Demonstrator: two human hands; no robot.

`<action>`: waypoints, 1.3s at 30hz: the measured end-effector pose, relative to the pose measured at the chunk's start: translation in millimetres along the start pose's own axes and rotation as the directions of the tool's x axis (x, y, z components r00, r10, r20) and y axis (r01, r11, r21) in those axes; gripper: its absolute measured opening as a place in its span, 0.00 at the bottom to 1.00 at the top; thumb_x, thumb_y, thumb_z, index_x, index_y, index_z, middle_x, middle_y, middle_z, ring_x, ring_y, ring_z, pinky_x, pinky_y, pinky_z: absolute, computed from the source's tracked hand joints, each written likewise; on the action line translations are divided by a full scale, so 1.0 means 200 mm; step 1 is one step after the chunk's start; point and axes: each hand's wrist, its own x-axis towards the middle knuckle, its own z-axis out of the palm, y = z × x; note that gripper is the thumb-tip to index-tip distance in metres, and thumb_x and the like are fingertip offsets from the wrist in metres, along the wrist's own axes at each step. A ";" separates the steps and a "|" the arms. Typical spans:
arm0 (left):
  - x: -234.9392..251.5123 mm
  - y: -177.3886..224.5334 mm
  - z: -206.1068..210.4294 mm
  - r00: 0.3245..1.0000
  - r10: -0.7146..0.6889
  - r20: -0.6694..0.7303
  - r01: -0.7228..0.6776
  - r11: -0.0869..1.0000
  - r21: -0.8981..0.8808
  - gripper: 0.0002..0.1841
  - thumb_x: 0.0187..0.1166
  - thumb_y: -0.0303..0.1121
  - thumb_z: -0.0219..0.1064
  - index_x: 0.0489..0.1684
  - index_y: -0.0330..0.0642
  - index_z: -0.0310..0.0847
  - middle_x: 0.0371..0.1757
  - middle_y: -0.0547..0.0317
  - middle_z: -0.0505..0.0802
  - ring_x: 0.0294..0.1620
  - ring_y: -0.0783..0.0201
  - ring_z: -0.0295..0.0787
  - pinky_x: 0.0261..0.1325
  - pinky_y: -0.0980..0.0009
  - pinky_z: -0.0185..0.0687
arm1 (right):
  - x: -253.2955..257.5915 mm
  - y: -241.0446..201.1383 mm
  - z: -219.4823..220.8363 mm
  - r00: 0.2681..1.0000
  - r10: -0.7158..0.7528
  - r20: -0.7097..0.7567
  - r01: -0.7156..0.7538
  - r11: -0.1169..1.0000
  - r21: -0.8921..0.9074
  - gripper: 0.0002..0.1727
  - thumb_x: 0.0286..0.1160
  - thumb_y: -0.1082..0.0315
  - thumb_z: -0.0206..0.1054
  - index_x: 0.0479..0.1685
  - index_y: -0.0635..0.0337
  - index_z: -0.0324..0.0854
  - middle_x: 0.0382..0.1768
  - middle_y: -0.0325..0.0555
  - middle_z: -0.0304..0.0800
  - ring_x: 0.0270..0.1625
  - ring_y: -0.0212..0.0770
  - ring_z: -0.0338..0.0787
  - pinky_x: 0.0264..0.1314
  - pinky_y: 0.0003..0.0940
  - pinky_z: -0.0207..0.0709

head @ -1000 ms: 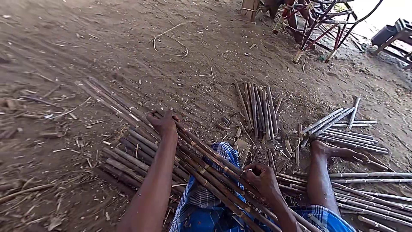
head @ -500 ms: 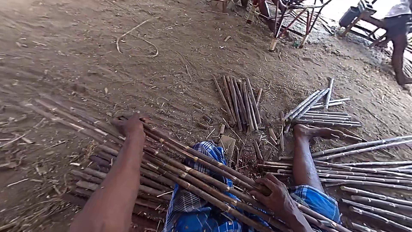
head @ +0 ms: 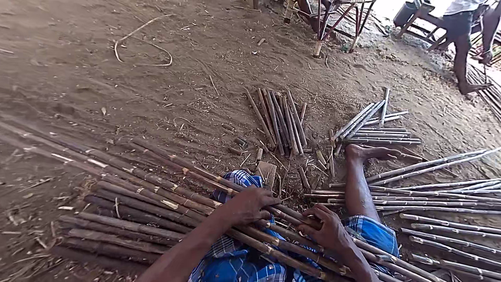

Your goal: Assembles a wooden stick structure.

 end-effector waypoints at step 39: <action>0.00 -0.05 0.01 0.999 -0.048 -0.004 0.048 0.998 -0.036 0.20 0.75 0.56 0.70 0.67 0.73 0.88 0.58 0.82 0.93 0.61 0.76 0.86 0.71 0.58 0.76 | -0.30 0.19 -0.19 0.986 -0.020 -0.166 0.043 0.990 0.134 0.05 0.65 0.65 0.71 0.33 0.52 0.92 0.31 0.32 0.92 0.34 0.22 0.87 0.36 0.22 0.83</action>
